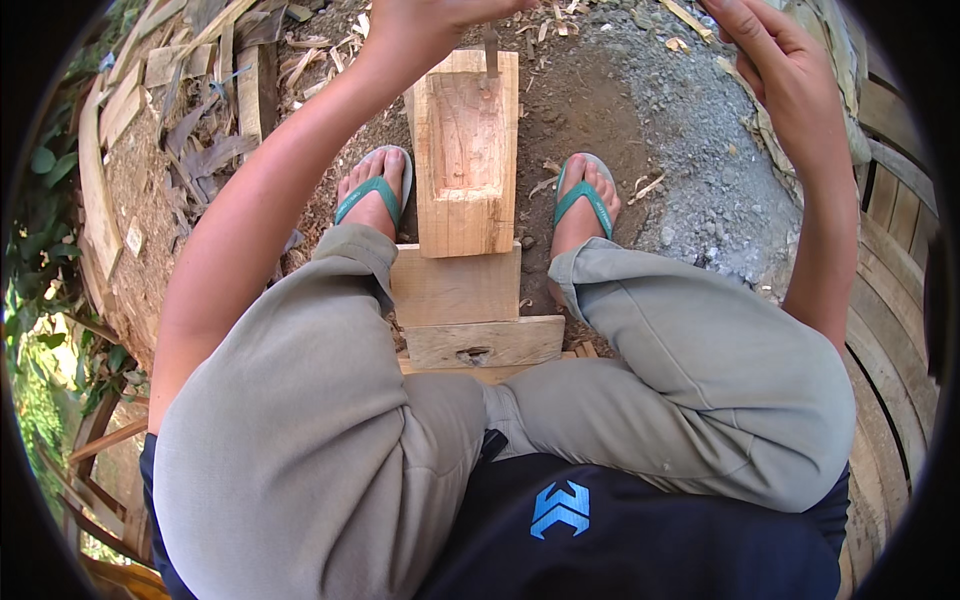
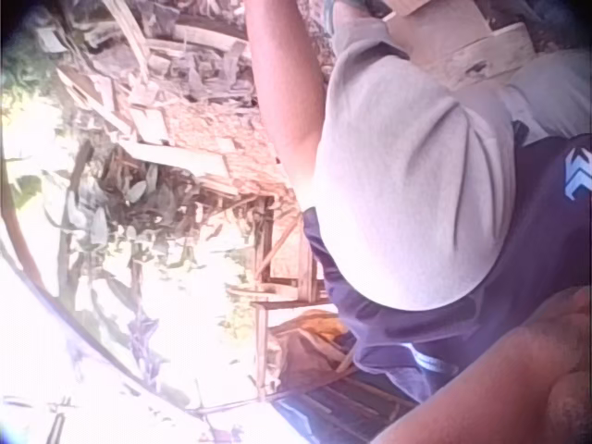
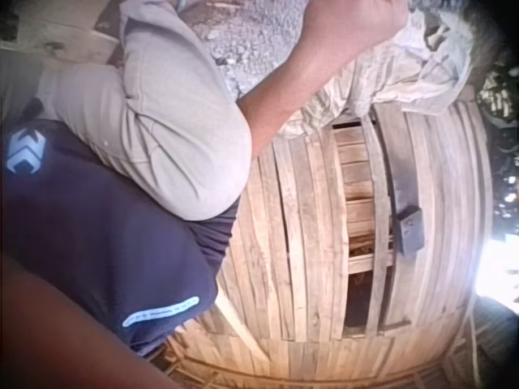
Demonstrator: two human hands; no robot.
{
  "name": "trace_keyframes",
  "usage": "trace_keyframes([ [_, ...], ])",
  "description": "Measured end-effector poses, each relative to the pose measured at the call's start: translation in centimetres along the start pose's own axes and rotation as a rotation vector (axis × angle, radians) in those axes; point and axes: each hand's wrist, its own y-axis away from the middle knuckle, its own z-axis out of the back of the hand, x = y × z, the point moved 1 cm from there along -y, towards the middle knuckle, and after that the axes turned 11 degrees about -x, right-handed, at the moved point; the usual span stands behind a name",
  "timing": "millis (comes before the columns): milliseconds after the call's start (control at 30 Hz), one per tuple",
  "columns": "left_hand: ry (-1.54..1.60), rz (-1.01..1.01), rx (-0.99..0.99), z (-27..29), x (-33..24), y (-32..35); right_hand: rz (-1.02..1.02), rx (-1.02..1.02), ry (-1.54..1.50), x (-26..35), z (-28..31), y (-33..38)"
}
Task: The person chisels a rectangular slot into a block of wood using a hammer and a chisel, then sets the tools aside and handles the wood block.
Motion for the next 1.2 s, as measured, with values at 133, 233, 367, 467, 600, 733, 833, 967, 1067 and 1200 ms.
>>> trace_keyframes([
  [133, -0.027, -0.038, 0.022, 0.6, 0.7, 0.2, 0.131, -0.033, 0.003, -0.2, -1.1, 0.1],
  [233, -0.048, -0.057, 0.032, 0.4, 0.6, 0.0, 0.193, -0.104, -0.025, -0.6, -0.8, -0.2],
  [367, -0.167, 0.010, 0.026, 0.7, 0.1, -0.2, 0.344, -0.203, 0.139, 0.8, -1.9, 0.5],
  [467, -0.148, -0.009, 0.032, 0.4, 0.2, -0.5, 0.460, -0.329, 0.334, 2.8, -2.8, 1.1],
  [600, -0.068, -0.042, 0.025, 0.0, 0.6, -0.5, 0.298, -0.036, 0.009, 1.3, 0.5, -1.8],
  [733, 0.007, 0.075, 0.064, -0.5, 0.8, -0.6, 0.383, -0.117, 0.254, 0.7, -1.0, -2.0],
  [833, -0.026, 0.062, 0.068, -0.4, 1.6, -1.4, 0.297, -0.121, 0.230, 2.1, -1.0, -2.6],
  [967, 0.026, 0.101, 0.090, -1.5, 1.7, -1.9, 0.233, -0.050, 0.362, -0.3, -0.3, -4.2],
  [1067, -0.046, 0.126, 0.068, 0.0, 1.5, -1.6, 0.276, -0.118, 0.263, -0.2, -1.0, -5.4],
  [1200, -0.018, 0.119, 0.093, -1.6, 1.2, -1.9, 0.378, -0.094, 0.264, -1.4, -0.7, -5.3],
])
